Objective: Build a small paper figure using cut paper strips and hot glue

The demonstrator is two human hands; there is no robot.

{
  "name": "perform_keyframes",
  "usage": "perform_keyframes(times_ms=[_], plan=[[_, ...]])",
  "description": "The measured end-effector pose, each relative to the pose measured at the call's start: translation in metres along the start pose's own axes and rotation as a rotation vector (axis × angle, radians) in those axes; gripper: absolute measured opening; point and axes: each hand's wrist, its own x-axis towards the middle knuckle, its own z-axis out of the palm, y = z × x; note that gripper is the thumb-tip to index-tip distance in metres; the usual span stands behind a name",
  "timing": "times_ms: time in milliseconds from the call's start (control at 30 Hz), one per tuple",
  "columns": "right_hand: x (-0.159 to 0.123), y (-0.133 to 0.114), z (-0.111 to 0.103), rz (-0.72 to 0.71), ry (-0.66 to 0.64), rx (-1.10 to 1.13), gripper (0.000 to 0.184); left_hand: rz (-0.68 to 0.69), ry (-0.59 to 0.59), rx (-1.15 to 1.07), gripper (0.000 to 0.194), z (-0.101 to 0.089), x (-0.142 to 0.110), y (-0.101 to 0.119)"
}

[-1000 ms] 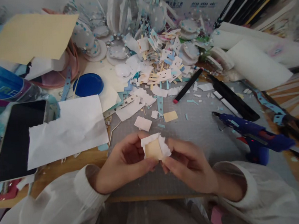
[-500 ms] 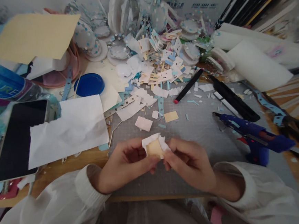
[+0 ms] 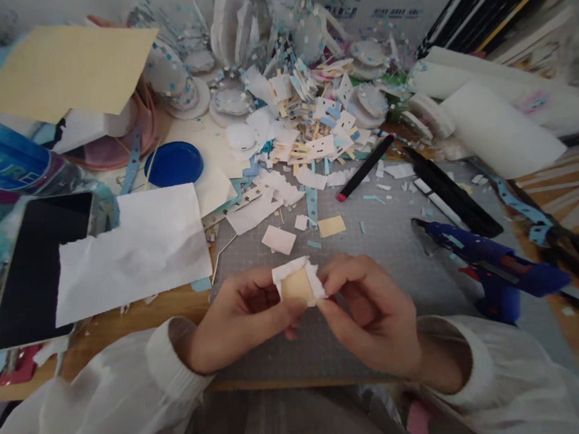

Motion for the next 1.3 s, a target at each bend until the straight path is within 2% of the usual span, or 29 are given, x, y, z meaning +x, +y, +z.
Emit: perform_keyframes(times_ms=[333,533,700,1000,1100,1300], plan=[[0.009,-0.004,0.0,-0.203,-0.047,-0.187,0.023,-0.001,-0.031,0.007,0.005,-0.001,0.001,-0.001],[0.009,-0.006,-0.002,-0.192,-0.064,-0.194,0.022,-0.093,-0.055,0.006,0.014,-0.003,0.002,0.001],[0.008,-0.007,-0.004,-0.183,-0.103,-0.179,0.03,-0.173,-0.086,-0.042,0.017,-0.006,0.001,0.001],[0.011,-0.007,-0.005,-0.235,-0.104,-0.149,0.032,-0.227,-0.121,-0.132,0.021,-0.007,0.0,0.002],[0.012,-0.008,-0.007,-0.291,-0.114,-0.177,0.03,-0.183,-0.138,-0.087,0.026,-0.006,-0.001,0.003],[0.011,-0.002,-0.004,-0.351,-0.206,-0.28,0.021,0.157,-0.031,0.199,0.025,-0.002,0.0,0.007]])
